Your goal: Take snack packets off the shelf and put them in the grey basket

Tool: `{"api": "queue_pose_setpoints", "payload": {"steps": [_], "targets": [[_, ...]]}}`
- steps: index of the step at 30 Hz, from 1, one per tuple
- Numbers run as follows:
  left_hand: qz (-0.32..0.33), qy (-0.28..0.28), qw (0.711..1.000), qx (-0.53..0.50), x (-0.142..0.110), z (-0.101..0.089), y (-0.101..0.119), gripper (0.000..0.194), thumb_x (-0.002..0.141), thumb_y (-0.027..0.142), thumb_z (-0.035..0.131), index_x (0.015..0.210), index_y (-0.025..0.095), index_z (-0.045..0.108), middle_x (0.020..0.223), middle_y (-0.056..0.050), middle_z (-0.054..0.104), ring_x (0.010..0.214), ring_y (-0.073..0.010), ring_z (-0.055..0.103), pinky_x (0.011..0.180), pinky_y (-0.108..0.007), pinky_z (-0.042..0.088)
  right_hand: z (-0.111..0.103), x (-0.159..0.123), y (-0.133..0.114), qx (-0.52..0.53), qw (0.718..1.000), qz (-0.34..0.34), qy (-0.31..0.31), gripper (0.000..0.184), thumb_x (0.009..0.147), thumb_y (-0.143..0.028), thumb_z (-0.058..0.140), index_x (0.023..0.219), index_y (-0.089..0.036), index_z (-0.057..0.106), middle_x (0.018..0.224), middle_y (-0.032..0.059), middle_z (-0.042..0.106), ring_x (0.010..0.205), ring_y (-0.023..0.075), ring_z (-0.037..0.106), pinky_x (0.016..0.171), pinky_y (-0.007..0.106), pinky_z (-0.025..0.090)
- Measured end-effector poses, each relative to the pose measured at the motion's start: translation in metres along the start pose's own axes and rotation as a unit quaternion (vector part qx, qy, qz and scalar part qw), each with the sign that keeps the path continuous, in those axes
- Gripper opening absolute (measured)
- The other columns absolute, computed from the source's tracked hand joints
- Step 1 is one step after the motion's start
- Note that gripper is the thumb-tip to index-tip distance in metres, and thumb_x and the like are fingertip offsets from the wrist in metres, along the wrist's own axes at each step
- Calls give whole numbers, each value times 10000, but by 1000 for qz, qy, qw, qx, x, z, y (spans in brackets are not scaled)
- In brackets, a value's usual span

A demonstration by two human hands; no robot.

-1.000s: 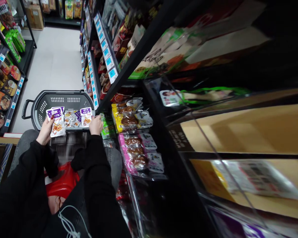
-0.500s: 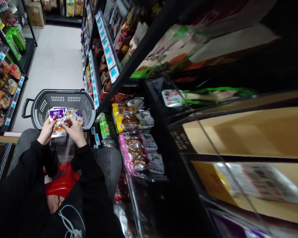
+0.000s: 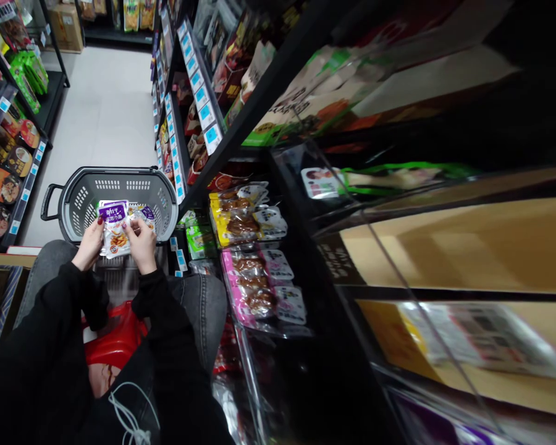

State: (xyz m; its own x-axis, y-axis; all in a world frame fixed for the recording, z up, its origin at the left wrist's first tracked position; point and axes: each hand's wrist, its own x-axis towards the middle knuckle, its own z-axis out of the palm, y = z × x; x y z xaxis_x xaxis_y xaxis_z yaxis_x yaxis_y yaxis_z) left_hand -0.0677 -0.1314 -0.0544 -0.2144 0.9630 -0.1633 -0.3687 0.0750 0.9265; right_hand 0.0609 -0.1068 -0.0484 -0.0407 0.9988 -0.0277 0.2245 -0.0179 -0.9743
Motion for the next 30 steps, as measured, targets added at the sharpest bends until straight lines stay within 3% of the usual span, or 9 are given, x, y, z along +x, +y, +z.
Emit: {"api": "queue_pose_setpoints", "payload": {"steps": [3, 7, 13, 19, 25, 28, 30], "targets": [[38, 6, 998, 54, -1, 0, 2, 528, 756, 640, 577, 963, 158, 638, 1019, -115, 694, 1042, -274, 616, 944, -410, 466, -3, -2, -2, -26, 999, 11, 37, 246, 789, -415, 551, 798, -180, 622, 777, 53, 683, 726, 179, 624, 698, 287, 472], [42, 7, 995, 94, -1, 2, 6, 529, 794, 626, 538, 961, 138, 655, 989, -122, 696, 1006, -266, 623, 955, -396, 453, -3, -3, 0, -45, 996, -7, 72, 262, 825, -382, 495, 849, -164, 639, 837, 84, 700, 774, 194, 638, 727, 305, 474], [48, -5, 995, 83, -2, 5, 12, 551, 725, 662, 595, 915, 150, 665, 953, -102, 709, 947, -264, 636, 930, -391, 470, 3, 2, 9, 61, 998, 10, 33, 304, 689, -455, 646, 790, -175, 580, 721, 19, 639, 656, 149, 588, 640, 271, 485], [35, 6, 998, 47, -2, 5, 8, 562, 734, 664, 584, 946, 153, 681, 983, -109, 706, 1020, -279, 624, 948, -416, 464, 3, 2, 7, 93, 994, 13, 56, 273, 715, -441, 602, 762, -173, 577, 735, 48, 660, 688, 172, 620, 661, 292, 497], [99, -14, 989, 105, 0, -2, 8, 425, 782, 533, 606, 1026, 196, 693, 1174, -82, 656, 1234, -266, 498, 1107, -429, 285, 3, -4, 1, 34, 988, 43, 144, 221, 810, -421, 461, 839, -202, 482, 711, 28, 631, 651, 163, 609, 605, 268, 470], [140, 13, 977, 158, 0, -6, 12, 427, 722, 389, 706, 1100, 194, 668, 1229, -91, 625, 1229, -275, 495, 1092, -423, 304, -2, 0, 2, 21, 981, 29, 192, 219, 826, -432, 419, 845, -215, 438, 738, 22, 598, 692, 160, 597, 645, 270, 459], [140, 43, 974, 171, 0, -7, 14, 492, 680, 300, 739, 1150, 193, 641, 1242, -97, 610, 1181, -277, 526, 1060, -428, 348, -8, 4, 3, 45, 985, 9, 168, 239, 831, -462, 401, 847, -224, 412, 738, 13, 568, 678, 156, 580, 647, 274, 451]]}}
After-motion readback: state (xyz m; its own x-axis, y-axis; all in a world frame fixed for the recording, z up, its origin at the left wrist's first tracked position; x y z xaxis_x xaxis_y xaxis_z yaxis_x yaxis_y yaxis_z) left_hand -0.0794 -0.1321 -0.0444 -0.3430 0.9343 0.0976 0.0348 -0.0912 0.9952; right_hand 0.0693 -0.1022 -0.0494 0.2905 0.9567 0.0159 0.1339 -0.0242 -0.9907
